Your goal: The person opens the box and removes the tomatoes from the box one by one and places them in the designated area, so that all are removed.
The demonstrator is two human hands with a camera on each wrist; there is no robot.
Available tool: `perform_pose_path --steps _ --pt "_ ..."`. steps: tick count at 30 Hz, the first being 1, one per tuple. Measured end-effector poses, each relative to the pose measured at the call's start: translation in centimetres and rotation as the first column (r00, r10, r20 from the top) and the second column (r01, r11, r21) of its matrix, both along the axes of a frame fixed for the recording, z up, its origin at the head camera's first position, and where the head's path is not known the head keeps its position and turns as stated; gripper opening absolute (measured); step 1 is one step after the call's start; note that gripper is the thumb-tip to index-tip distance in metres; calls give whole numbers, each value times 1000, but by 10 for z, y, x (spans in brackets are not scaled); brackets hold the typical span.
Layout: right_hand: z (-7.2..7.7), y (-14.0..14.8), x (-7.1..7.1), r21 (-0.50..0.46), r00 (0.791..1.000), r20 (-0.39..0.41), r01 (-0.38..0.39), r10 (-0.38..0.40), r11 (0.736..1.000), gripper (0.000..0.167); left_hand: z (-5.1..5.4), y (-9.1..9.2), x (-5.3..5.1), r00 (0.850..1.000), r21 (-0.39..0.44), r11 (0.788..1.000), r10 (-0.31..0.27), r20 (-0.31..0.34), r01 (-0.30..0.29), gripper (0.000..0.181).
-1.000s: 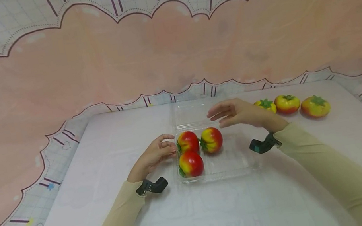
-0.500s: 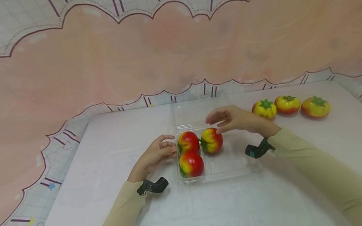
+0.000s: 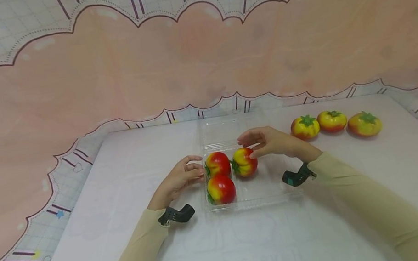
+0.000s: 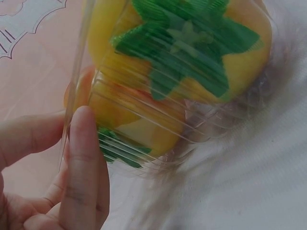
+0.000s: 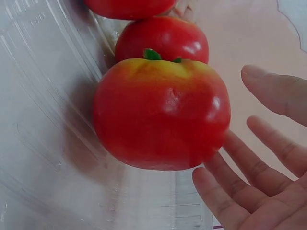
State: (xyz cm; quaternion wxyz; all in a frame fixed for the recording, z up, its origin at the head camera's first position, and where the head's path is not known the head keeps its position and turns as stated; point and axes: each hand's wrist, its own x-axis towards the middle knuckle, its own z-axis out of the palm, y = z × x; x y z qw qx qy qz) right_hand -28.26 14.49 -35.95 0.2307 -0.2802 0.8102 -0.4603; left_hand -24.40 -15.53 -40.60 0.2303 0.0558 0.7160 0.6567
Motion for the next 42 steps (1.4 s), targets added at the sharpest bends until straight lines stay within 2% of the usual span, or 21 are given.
perform_pose_path --steps 13,22,32,42 --pt "0 -6 3 68 1000 -28 -5 7 998 49 2 -1 2 1000 -5 1000 0 2 0 49" --pt "-1 -9 7 127 999 -49 6 0 992 41 -3 0 4 1000 7 1000 -4 6 4 49" --pt "-2 -10 6 152 998 -58 7 2 988 41 -2 -1 4 1000 20 1000 -5 7 5 48" --pt "4 -4 7 210 998 -53 -4 15 978 42 0 0 0 1000 14 1000 -4 9 4 48"
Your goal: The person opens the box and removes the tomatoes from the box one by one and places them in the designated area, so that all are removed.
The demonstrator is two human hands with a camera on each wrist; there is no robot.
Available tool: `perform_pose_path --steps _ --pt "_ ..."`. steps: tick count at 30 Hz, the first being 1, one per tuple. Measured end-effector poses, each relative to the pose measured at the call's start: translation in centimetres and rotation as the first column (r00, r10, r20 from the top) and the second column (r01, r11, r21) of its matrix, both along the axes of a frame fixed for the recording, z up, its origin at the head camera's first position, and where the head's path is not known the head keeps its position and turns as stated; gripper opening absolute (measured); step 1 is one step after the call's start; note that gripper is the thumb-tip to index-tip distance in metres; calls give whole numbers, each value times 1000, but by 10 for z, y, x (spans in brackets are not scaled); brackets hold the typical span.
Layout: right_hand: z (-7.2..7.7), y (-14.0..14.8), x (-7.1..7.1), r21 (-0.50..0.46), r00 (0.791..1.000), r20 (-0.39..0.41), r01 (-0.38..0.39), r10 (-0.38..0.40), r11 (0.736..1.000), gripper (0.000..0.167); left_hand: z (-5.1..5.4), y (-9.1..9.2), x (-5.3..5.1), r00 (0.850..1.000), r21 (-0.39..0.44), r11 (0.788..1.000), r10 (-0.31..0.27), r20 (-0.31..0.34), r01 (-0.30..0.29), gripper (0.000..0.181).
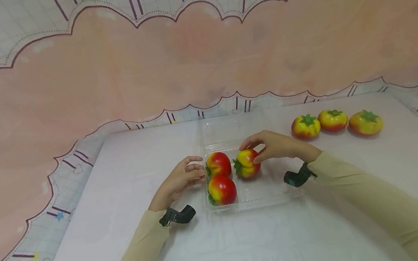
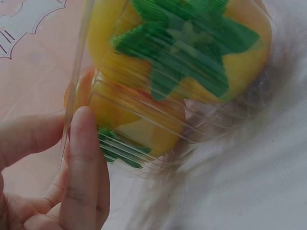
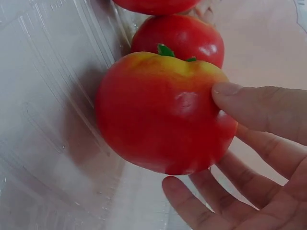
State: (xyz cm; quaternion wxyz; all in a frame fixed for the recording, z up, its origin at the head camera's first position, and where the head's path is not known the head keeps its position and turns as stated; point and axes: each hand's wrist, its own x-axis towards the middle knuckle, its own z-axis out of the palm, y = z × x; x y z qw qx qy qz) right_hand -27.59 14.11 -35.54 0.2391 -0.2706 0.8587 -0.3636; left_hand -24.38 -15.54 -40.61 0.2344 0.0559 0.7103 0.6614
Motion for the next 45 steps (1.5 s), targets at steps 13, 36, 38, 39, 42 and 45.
perform_pose_path --steps 13,36,38,39,42,45 --pt "3 6 3 12 1000 23 -17 17 1000 45 1 1 -1 1000 -13 1000 0 -3 0 50" --pt "4 7 4 0 999 38 -22 22 1000 47 3 2 2 1000 -18 1000 2 -20 -2 50" --pt "4 7 4 3 999 36 -23 23 1000 47 3 2 2 1000 -24 1000 2 -22 -3 49" --pt "4 6 4 6 999 35 -23 23 1000 47 3 2 2 1000 -27 1000 2 -23 -3 49" --pt "3 6 3 12 999 30 -23 23 1000 46 3 2 3 1000 -37 999 5 -22 -6 49" --pt "3 4 2 19 999 20 -27 26 999 46 3 2 2 1000 -44 999 6 -21 -7 50"
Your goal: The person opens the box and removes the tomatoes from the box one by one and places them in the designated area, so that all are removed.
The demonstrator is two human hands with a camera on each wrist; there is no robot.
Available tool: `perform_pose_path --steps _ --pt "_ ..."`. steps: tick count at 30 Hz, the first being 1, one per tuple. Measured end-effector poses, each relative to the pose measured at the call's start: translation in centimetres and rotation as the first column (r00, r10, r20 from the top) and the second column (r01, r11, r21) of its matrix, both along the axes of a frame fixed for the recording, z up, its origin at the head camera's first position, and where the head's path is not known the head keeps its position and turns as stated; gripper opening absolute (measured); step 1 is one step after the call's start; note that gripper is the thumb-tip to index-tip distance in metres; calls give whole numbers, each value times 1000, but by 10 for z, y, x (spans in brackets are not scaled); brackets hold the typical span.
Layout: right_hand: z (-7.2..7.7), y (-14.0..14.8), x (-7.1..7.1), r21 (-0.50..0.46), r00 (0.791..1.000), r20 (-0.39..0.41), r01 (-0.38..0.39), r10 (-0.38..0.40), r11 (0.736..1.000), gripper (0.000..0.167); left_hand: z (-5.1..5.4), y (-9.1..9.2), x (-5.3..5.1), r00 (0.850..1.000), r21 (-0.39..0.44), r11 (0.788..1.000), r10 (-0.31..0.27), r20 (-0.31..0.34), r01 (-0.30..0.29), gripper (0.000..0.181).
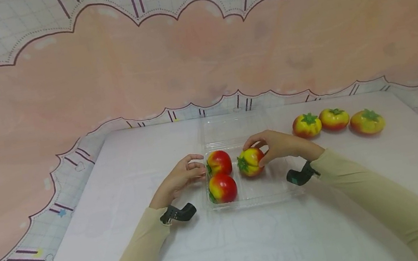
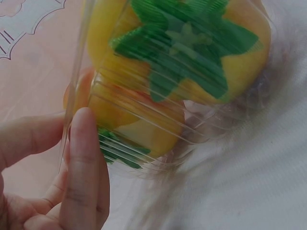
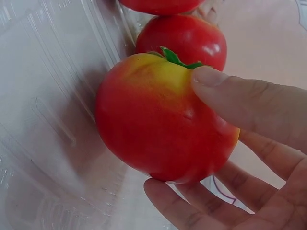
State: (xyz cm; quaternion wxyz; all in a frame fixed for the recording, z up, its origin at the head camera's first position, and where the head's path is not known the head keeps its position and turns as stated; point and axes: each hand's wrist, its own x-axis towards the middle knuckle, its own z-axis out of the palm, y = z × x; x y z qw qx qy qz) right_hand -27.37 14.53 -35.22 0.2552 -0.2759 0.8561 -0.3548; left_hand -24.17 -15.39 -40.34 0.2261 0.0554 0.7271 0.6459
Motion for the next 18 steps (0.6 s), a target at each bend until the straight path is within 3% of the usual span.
perform_pose_path --steps 18 --pt "-2 -6 -2 45 999 -21 26 -25 999 45 -3 0 -2 1000 17 1000 -1 7 1 50"
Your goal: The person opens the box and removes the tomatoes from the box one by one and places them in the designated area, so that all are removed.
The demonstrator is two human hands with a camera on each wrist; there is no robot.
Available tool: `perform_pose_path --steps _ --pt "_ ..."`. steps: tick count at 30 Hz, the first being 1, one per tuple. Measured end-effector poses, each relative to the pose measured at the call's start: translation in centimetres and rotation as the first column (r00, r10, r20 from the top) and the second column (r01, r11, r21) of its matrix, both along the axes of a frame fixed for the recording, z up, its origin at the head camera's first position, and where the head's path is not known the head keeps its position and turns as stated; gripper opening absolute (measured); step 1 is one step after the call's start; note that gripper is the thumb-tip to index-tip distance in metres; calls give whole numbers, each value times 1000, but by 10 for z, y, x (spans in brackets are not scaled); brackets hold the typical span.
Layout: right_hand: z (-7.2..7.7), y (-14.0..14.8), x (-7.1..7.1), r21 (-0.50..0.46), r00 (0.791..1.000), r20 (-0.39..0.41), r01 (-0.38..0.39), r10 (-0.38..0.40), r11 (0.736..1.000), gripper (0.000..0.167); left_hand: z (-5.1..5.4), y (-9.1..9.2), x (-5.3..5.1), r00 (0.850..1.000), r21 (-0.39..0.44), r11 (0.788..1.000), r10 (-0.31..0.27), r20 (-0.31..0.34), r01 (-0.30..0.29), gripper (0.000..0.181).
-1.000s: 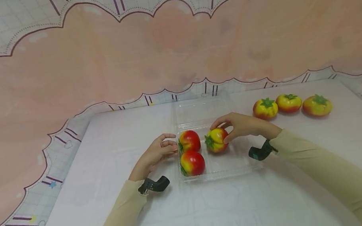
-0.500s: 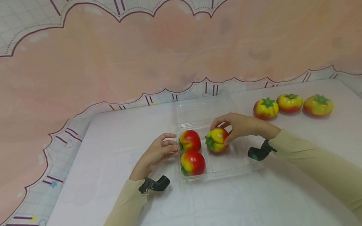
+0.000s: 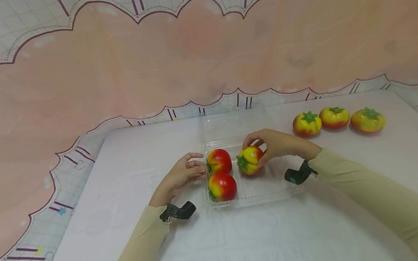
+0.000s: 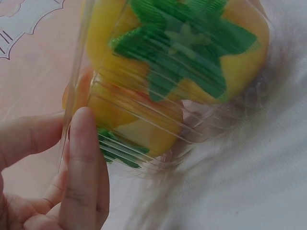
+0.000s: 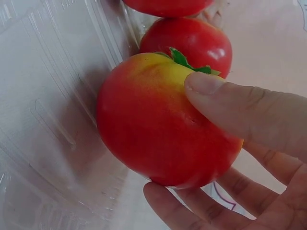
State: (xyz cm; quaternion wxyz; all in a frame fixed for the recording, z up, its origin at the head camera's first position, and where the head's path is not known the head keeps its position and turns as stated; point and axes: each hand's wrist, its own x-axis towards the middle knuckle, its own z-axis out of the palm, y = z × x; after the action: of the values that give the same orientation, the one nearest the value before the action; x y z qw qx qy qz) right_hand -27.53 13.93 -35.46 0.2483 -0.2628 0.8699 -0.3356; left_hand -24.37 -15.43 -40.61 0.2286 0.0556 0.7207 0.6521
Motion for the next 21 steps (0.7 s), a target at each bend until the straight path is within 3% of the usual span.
perform_pose_path --steps 21 --pt "-2 -4 0 -22 995 86 -44 45 999 46 1 0 0 1000 16 1000 -2 10 2 49"
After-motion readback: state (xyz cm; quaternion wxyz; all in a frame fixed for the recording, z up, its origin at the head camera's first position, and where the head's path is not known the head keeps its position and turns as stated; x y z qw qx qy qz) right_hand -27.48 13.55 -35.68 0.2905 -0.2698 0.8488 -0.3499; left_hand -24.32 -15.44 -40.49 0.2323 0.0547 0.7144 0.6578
